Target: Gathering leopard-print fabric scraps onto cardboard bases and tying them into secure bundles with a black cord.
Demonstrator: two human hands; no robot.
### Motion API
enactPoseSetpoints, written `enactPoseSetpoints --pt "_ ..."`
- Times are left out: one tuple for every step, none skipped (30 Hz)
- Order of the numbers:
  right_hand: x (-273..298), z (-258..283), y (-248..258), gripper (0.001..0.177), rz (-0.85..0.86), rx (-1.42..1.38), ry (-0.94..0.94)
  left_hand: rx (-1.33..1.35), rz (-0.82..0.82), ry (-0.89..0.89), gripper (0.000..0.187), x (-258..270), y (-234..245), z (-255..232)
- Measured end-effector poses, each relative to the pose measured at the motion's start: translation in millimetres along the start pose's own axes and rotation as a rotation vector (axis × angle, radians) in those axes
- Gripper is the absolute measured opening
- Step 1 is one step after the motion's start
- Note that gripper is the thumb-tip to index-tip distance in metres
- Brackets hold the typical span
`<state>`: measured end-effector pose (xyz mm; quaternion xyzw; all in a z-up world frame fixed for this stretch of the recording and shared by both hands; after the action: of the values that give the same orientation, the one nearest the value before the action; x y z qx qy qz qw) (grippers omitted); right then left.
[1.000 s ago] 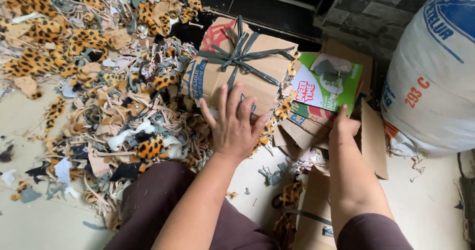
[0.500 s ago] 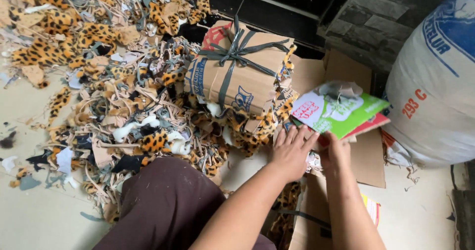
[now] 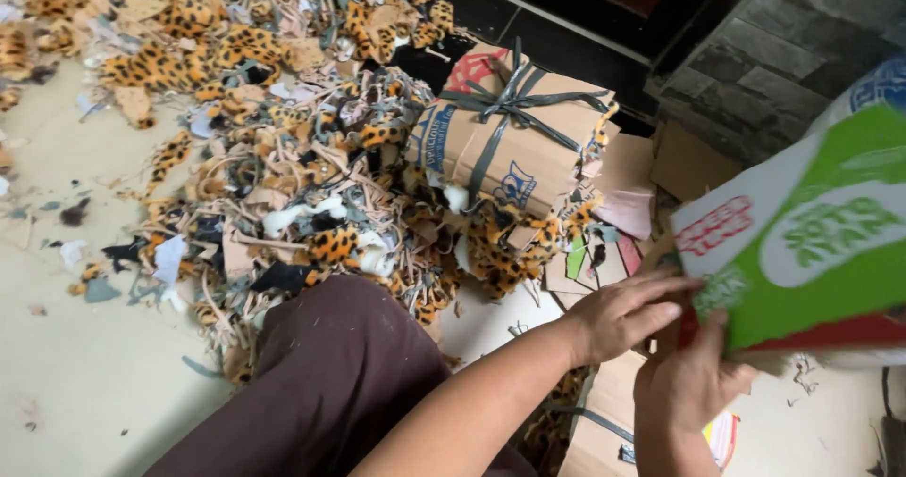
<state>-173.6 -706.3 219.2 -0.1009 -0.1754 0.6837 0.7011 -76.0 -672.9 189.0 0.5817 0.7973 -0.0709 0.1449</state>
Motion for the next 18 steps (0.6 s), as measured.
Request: enactPoseSetpoints --pt "-1.0 -1.6 5.7 0.029 0.010 0.000 -0.004 -0.004 -0.010 0.000 0.068 3.4 6.8 -18.2" --pt "-0.6 4.1 9.5 0.034 0.076 -0.078 0.108 0.032 -0.089 0.022 0.075 8.2 16.7 -35.0" --pt "0.7 9.7 13.8 0.041 0.142 -0.156 0.219 0.068 -0.169 0.044 0.083 13.4 26.4 -51.5" --pt "8.6 12.8 16.3 0.041 0.152 -0.158 0.212 0.062 -0.180 0.044 0.083 22.5 38.1 -72.2" --pt "23.9 29.4 11.1 0.037 0.283 0.004 0.464 0.148 -0.266 0.123 0.099 33.4 52.9 -87.7" --pt "43.5 42.8 6.4 0.033 0.398 0.163 0.723 0.235 -0.350 0.202 0.116 45.6 66.5 -103.2" --pt "54.8 44.9 -1.1 0.033 0.407 0.160 0.718 0.232 -0.361 0.203 0.116 54.7 77.9 -99.4" --pt "61.8 43.5 -9.1 0.038 0.456 0.063 0.594 0.416 -0.435 0.122 0.118 63.7 91.4 -98.0" --pt "69.6 41.6 -17.4 0.045 0.501 -0.032 0.467 0.600 -0.505 0.035 0.122 73.4 105.0 -96.4" --pt "72.8 38.9 -19.9 0.045 0.508 -0.038 0.462 0.593 -0.513 0.032 0.122 89.9 117.8 -92.9" --pt "72.4 18.4 -27.5 0.054 0.606 -0.310 0.047 0.659 -0.593 0.027 0.115 109.1 133.7 -87.9" --pt "81.0 -3.1 -39.9 0.063 0.667 -0.575 -0.393 0.723 -0.686 0.016 0.108 130.5 151.8 -83.4" --pt "94.8 -11.3 -49.5 0.063 0.683 -0.576 -0.410 0.713 -0.706 0.008 0.108 151.8 162.2 -82.6" --pt "110.2 -23.3 -56.2 0.063 0.657 -0.456 -0.420 0.723 -0.749 -0.018 0.089 177.8 173.3 -82.9" --pt "127.3 -34.9 -62.0 0.067 0.634 -0.337 -0.429 0.733 -0.791 -0.046 0.070 205.4 183.8 -83.9" --pt "141.9 -45.5 -66.6 0.067 0.662 -0.335 -0.457 0.715 -0.827 -0.057 0.070 231.2 191.4 -83.0" --pt "160.8 -63.8 -69.3 0.066 0.688 -0.187 -0.586 0.676 -0.922 -0.006 0.067 261.1 199.4 -79.4" --pt "182.4 -80.8 -70.1 0.066 0.720 -0.034 -0.710 0.639 -1.019 0.044 0.064 293.4 206.1 -77.3"
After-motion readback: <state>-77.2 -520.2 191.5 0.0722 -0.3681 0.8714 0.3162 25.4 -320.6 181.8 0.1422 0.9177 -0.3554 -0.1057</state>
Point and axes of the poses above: each hand's wrist, its own x-axis away from the middle knuckle, its own y-axis out of the back of the hand, z = x × y, the point moved 6 cm from there along -x, towards the middle knuckle, and after that the axes turned 3 degrees about -y, right-handed, at the moved point
